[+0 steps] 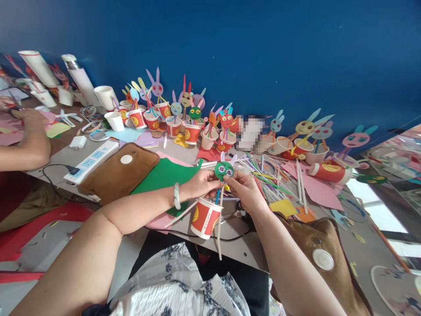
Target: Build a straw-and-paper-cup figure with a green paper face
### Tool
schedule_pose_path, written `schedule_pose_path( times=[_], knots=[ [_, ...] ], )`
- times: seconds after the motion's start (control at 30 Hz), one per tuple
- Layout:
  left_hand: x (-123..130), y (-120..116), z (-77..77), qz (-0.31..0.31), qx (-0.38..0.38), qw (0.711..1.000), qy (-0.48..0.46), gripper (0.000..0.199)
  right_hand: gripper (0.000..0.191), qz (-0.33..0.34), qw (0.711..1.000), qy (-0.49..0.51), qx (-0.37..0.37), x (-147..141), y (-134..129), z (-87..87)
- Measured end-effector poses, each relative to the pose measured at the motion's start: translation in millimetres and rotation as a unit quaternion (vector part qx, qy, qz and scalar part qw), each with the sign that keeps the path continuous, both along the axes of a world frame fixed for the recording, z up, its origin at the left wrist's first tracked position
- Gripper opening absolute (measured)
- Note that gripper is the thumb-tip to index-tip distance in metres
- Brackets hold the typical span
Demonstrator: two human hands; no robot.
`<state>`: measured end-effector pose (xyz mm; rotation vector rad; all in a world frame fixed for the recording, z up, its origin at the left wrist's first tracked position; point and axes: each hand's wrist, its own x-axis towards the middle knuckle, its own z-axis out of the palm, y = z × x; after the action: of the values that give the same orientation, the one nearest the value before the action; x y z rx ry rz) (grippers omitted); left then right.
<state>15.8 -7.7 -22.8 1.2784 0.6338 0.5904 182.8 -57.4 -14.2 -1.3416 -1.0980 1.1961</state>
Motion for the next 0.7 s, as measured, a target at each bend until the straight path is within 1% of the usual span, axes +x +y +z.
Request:
schedule_pose_path(
  times=[0.07, 0.17, 0.23, 0.47, 0.7],
  knots=[
    [0.4, -0.8, 0.1, 0.008, 0.000, 1.000, 0.006, 0.022, 0.050, 0.000, 1.000, -0.011, 0.003, 0.0, 0.5, -1.8],
    [1.2, -1.9, -0.3, 0.026, 0.007, 1.000, 0.010, 0.033, 0.052, -0.002, 1.000, -0.024, 0.005, 0.2, 0.9, -3.9],
    [1.2, -2.2, -0.8, 0.029, 0.016, 0.999, 0.008, 0.036, 0.052, 0.002, 0.999, -0.031, 0.007, 1.2, 1.0, -4.4],
    [-0.8, -0.8, -2.0, 0.017, 0.042, 0.999, -0.002, 0.035, 0.050, 0.020, 0.998, -0.046, 0.030, 7.2, 1.0, -5.7],
    [0.5, -0.3, -5.0, 0.027, 0.043, 0.999, -0.003, 0.035, 0.048, 0.024, 0.999, -0.020, 0.007, 3.4, -0.2, -1.3]
  ],
)
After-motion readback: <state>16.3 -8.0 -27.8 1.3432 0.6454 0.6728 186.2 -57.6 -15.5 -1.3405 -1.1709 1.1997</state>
